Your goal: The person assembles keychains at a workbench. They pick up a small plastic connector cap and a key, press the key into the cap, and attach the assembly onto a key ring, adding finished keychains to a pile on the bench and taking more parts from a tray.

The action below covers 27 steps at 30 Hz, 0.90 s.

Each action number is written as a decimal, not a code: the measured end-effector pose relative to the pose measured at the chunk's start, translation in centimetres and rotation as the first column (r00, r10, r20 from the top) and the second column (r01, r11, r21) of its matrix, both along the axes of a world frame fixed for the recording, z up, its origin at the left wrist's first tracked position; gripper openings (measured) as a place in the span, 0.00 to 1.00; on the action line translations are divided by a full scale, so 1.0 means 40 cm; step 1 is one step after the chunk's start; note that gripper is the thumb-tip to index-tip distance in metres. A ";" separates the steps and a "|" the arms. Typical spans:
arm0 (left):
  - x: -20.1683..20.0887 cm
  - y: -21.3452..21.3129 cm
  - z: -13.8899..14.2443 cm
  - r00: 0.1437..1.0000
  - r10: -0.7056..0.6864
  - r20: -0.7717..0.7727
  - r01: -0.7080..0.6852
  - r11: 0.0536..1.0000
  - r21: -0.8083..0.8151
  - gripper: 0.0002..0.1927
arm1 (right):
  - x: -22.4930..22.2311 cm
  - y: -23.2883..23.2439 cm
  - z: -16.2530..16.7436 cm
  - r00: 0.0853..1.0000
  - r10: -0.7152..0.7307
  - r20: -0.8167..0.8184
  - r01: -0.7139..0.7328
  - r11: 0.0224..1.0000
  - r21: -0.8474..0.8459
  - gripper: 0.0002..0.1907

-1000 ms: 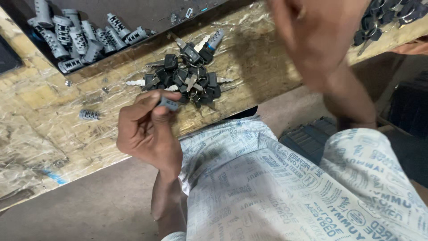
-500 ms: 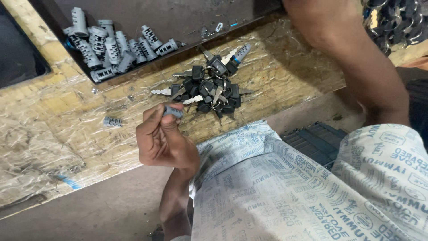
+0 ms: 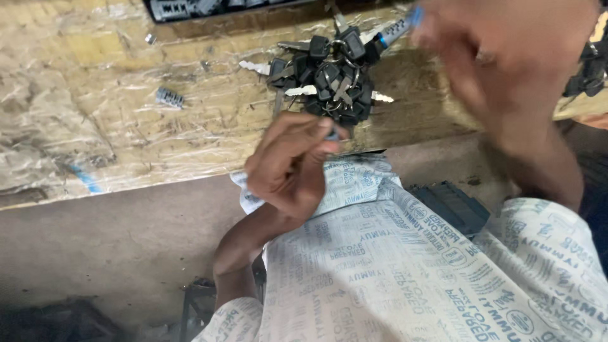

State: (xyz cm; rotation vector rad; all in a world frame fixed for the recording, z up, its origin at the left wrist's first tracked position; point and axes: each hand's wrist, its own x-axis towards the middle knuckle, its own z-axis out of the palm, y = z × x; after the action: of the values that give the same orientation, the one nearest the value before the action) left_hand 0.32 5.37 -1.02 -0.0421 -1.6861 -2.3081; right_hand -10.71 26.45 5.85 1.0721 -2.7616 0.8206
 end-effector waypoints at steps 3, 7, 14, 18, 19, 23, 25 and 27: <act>0.033 -0.005 0.042 0.988 -0.139 0.062 0.150 0.964 -0.220 0.09 | 0.102 -0.057 0.029 0.934 0.101 0.344 0.002 0.957 -0.289 0.11; 0.055 -0.028 0.069 0.937 -0.276 0.213 0.310 0.940 -0.143 0.09 | 0.185 -0.037 -0.023 0.896 0.147 0.418 0.052 0.902 -0.429 0.13; 0.063 -0.066 0.046 0.616 -0.668 0.418 0.429 0.730 0.533 0.10 | 0.270 -0.008 -0.079 0.897 0.322 0.302 -0.154 0.869 -0.470 0.18; 0.084 -0.069 0.036 0.584 -0.655 0.479 0.432 0.751 0.499 0.12 | 0.335 0.005 -0.112 0.949 0.261 0.177 -0.186 0.917 -0.353 0.23; 0.086 -0.066 0.039 0.580 -0.653 0.488 0.492 0.757 0.430 0.13 | 0.342 0.005 -0.127 0.960 0.243 0.135 -0.186 0.923 -0.337 0.23; 0.075 -0.051 0.070 0.648 -0.643 0.408 0.508 0.764 0.397 0.12 | 0.315 -0.029 -0.160 0.921 0.253 -0.295 -0.340 0.892 -0.297 0.18; 0.081 -0.014 0.084 0.772 -0.513 0.376 0.314 0.822 0.475 0.11 | 0.269 -0.063 -0.140 0.869 0.309 -0.387 -0.407 0.890 -0.204 0.16; 0.094 0.024 0.080 0.876 -0.239 0.419 -0.003 0.866 0.499 0.11 | 0.221 -0.105 -0.110 0.897 0.308 -0.318 -0.387 0.894 -0.224 0.13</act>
State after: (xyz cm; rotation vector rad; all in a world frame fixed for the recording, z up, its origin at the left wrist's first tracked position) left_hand 4.06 6.34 2.18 0.5786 -1.2347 -2.9535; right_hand -1.89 22.27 1.46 1.5157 -2.1720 0.9798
